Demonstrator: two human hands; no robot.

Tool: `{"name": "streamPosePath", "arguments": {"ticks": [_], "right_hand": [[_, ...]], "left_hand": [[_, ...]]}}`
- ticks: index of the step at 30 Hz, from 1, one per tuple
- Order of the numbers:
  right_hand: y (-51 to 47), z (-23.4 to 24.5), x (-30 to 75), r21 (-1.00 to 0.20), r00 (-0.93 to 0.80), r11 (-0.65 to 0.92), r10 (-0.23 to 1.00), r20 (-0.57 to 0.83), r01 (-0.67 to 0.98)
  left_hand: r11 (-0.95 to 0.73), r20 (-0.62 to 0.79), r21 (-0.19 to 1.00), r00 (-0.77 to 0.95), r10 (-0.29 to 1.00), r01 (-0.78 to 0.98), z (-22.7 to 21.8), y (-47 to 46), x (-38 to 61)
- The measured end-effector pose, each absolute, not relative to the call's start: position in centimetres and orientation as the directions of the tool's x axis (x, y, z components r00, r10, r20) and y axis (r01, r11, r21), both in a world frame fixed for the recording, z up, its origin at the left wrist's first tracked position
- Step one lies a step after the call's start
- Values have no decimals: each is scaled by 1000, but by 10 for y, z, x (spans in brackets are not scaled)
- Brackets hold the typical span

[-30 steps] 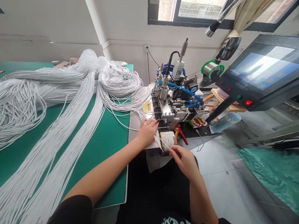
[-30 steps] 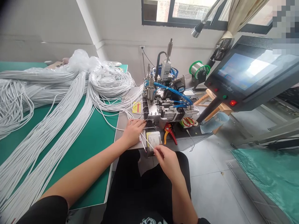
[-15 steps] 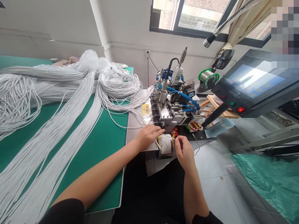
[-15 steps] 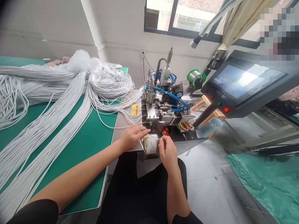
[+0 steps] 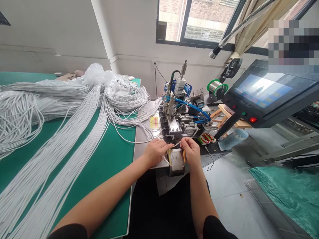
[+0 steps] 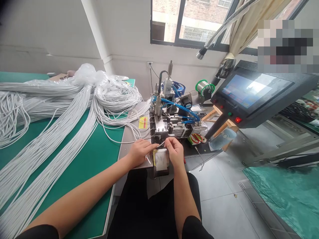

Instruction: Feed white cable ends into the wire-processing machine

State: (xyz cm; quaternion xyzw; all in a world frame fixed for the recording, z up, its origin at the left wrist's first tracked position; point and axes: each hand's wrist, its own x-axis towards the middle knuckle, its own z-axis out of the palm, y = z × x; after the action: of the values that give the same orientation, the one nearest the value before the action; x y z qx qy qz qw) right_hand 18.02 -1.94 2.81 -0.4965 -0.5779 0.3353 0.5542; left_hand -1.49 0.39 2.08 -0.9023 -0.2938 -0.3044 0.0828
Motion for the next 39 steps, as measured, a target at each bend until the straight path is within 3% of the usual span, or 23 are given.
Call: {"name": "streamPosePath", "arguments": {"ticks": [7, 13, 19, 23, 27, 34, 36, 39], "right_hand": [[-10, 19, 198, -864, 32, 218, 965, 260, 453], [5, -3, 199, -968, -38, 138, 990, 133, 209], [12, -17, 197, -998, -48, 47, 998, 45, 39], [13, -24, 192, -1000, -2, 7, 1000, 7, -29], [4, -26, 192, -999, 83, 23, 996, 21, -24], [-69, 3, 184, -973, 438, 127, 876, 200, 190], [-89, 17, 179, -946, 314, 154, 918, 244, 286], [-106, 35, 174, -888, -44, 220, 974, 221, 404]], "left_hand": [[-732, 452, 7, 650, 610, 682, 26, 0, -11], [-679, 313, -19, 649, 694, 734, 29, 0, -8], [-656, 208, -104, 661, 721, 748, 34, 0, 1], [-651, 236, -118, 658, 715, 750, 31, 2, 5], [-681, 351, -37, 648, 676, 731, 25, 4, 0], [-742, 493, -2, 646, 583, 670, 22, 2, -8], [-735, 501, -5, 638, 585, 678, 21, 1, -8], [-730, 508, -7, 631, 586, 684, 20, 0, -8]]}}
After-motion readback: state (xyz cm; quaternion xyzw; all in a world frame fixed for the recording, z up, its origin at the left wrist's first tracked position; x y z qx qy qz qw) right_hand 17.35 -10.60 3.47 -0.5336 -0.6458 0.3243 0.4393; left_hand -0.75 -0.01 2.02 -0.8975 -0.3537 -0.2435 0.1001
